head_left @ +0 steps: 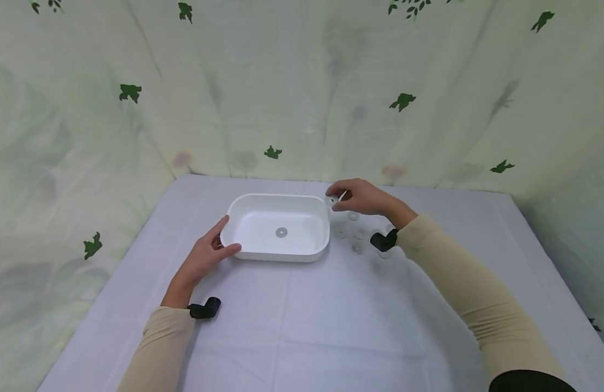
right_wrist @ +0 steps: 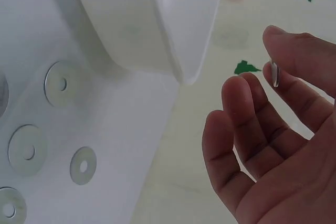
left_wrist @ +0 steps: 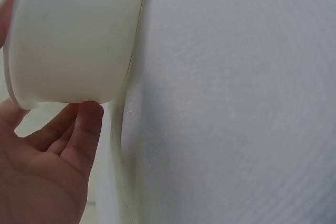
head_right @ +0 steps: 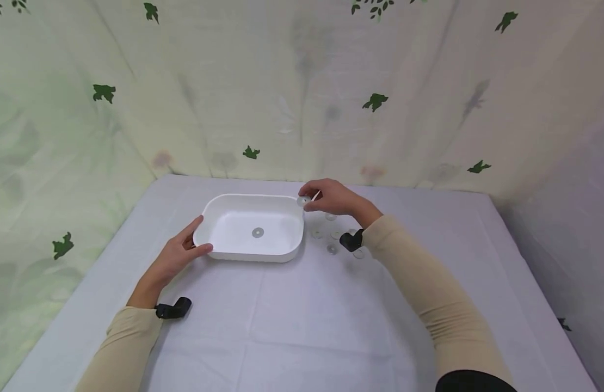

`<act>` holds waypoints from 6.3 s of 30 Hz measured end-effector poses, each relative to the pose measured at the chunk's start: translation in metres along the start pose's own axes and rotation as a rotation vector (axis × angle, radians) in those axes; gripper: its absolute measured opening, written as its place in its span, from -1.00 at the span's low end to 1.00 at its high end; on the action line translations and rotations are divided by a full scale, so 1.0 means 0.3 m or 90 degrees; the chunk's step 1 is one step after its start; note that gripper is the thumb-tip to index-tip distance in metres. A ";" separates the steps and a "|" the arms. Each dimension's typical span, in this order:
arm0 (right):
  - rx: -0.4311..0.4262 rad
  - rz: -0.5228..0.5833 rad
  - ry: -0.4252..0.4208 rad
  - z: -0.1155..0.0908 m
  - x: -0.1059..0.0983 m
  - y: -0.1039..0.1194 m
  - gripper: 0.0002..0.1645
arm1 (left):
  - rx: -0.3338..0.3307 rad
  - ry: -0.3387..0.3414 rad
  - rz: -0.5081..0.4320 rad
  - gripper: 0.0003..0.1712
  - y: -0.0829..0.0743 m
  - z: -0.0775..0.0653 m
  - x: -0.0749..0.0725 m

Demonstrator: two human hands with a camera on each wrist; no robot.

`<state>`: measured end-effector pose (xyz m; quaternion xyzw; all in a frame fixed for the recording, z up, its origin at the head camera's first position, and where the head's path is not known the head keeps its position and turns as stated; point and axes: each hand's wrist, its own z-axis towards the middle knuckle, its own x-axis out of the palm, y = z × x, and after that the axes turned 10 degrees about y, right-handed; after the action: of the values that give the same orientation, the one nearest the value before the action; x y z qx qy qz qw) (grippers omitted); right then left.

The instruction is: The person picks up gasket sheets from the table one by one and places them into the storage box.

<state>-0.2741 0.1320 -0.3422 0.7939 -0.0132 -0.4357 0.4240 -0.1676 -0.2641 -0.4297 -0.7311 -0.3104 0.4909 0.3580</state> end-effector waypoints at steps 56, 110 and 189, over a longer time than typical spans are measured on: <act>-0.087 0.092 0.033 0.354 0.226 0.253 -0.52 | -0.025 0.008 0.001 0.09 -0.009 -0.003 0.005; -0.035 0.108 -0.006 0.377 0.262 0.177 -0.50 | -0.019 -0.010 0.000 0.07 -0.009 -0.002 0.010; 0.171 -0.008 -0.031 0.093 0.110 -0.330 -0.48 | -0.020 -0.015 0.026 0.06 0.016 -0.012 0.007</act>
<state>-0.3078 0.1641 -0.4397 0.8329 -0.0764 -0.4517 0.3104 -0.1630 -0.2658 -0.4336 -0.7371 -0.3072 0.5015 0.3329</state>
